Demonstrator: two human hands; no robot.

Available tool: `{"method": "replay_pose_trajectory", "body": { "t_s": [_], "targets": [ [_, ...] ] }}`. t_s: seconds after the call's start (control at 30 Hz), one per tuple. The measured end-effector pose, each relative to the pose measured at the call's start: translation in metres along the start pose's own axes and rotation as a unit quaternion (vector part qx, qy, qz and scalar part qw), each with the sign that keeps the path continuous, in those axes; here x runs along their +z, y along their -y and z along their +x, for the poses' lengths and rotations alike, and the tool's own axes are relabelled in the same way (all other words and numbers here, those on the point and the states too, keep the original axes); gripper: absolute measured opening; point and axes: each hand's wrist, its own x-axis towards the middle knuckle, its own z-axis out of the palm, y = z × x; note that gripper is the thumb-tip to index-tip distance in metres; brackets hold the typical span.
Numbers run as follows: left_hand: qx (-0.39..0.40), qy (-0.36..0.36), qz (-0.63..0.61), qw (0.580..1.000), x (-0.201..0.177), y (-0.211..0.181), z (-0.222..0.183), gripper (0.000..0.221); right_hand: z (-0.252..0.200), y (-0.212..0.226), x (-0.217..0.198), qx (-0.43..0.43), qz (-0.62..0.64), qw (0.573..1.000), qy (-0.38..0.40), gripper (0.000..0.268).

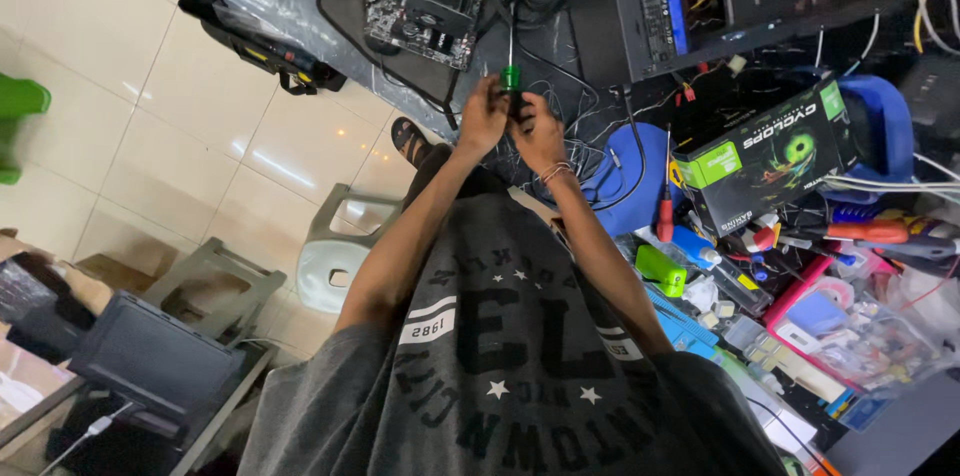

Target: The person connects cables to a motherboard, uses a screwdriver on a power supply unit, and handles a graphics card and RAM modules at a workbench.

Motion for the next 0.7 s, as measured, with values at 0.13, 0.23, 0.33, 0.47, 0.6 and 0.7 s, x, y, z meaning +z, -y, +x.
{"method": "replay_pose_trajectory", "body": {
  "t_s": [0.13, 0.23, 0.33, 0.47, 0.6, 0.7],
  "targets": [
    [-0.056, 0.039, -0.033, 0.997, -0.007, 0.002, -0.005, 0.042, -0.003, -0.008, -0.002, 0.061, 0.012, 0.998, -0.013, 0.044],
    [-0.116, 0.080, -0.182, 0.973, -0.020, -0.030, -0.030, 0.046, -0.021, -0.002, -0.023, 0.097, 0.201, 0.974, 0.040, 0.042],
    [-0.128, 0.122, -0.270, 0.946, -0.043, -0.054, -0.048, 0.053, -0.033, 0.021, -0.051, 0.087, 0.245, 0.964, 0.063, 0.040],
    [-0.117, 0.189, -0.340, 0.914, -0.075, -0.109, -0.063, 0.055, -0.047, 0.094, -0.082, 0.021, 0.264, 0.963, 0.053, 0.036],
    [-0.107, 0.212, -0.445, 0.863, -0.085, -0.127, -0.053, 0.047, -0.043, 0.143, -0.073, -0.067, 0.312, 0.946, -0.063, 0.041],
    [-0.110, 0.241, -0.447, 0.854, -0.095, -0.118, -0.036, 0.050, -0.030, 0.172, -0.058, -0.130, 0.232, 0.953, -0.148, 0.039]
  ]
}}
